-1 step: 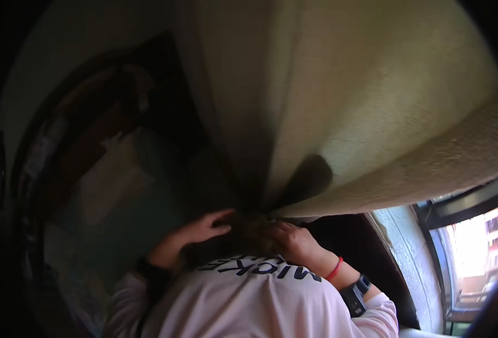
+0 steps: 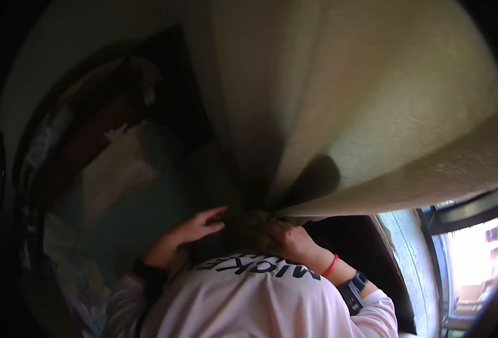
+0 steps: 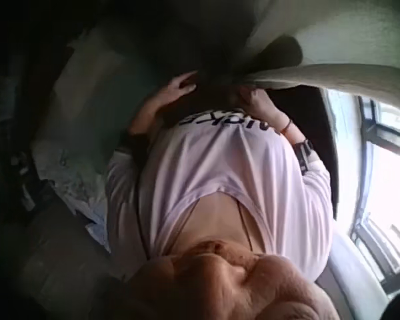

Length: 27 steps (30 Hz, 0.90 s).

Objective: Cleaning the headboard of a bed and a window sill with a cloth.

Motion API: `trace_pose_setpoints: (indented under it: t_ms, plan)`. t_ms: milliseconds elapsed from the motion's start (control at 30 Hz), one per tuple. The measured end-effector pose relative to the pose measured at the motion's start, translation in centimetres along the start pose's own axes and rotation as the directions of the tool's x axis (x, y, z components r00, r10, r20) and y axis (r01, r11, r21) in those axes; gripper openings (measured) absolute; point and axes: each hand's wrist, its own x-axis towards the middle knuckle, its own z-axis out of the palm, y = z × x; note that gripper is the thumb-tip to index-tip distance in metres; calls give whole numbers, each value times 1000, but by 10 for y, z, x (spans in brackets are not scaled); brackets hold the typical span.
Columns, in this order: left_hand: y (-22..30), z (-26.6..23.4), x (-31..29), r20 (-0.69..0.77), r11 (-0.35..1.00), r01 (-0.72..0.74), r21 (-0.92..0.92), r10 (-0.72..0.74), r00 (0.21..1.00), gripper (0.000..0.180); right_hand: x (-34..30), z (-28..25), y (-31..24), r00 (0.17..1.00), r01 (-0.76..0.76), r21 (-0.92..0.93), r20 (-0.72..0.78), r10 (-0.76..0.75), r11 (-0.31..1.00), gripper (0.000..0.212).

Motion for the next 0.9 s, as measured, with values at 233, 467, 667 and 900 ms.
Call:
trace_pose_setpoints:
  t_ms: [233, 467, 667, 900]
  plan:
    - [-79, -34, -166, -534, 906, 179, -383, -375, 757, 51, 111, 23, -2, 933, -101, 593, -223, 283, 799, 30]
    - [-137, 6, -224, -856, 841, 528, -115, -354, 378, 60, 219, -4, -9, 825, 64, 982, -151, 544, 176, 27]
    - [-189, 26, -192, -668, 458, 871, -179, -706, 234, 97, 290, 32, 4, 824, -51, 998, 55, 564, -23, 32]
    - [-188, 18, -168, -467, 262, 928, -266, -877, 114, 103, 348, 40, 19, 788, -182, 980, 197, 583, -86, 34]
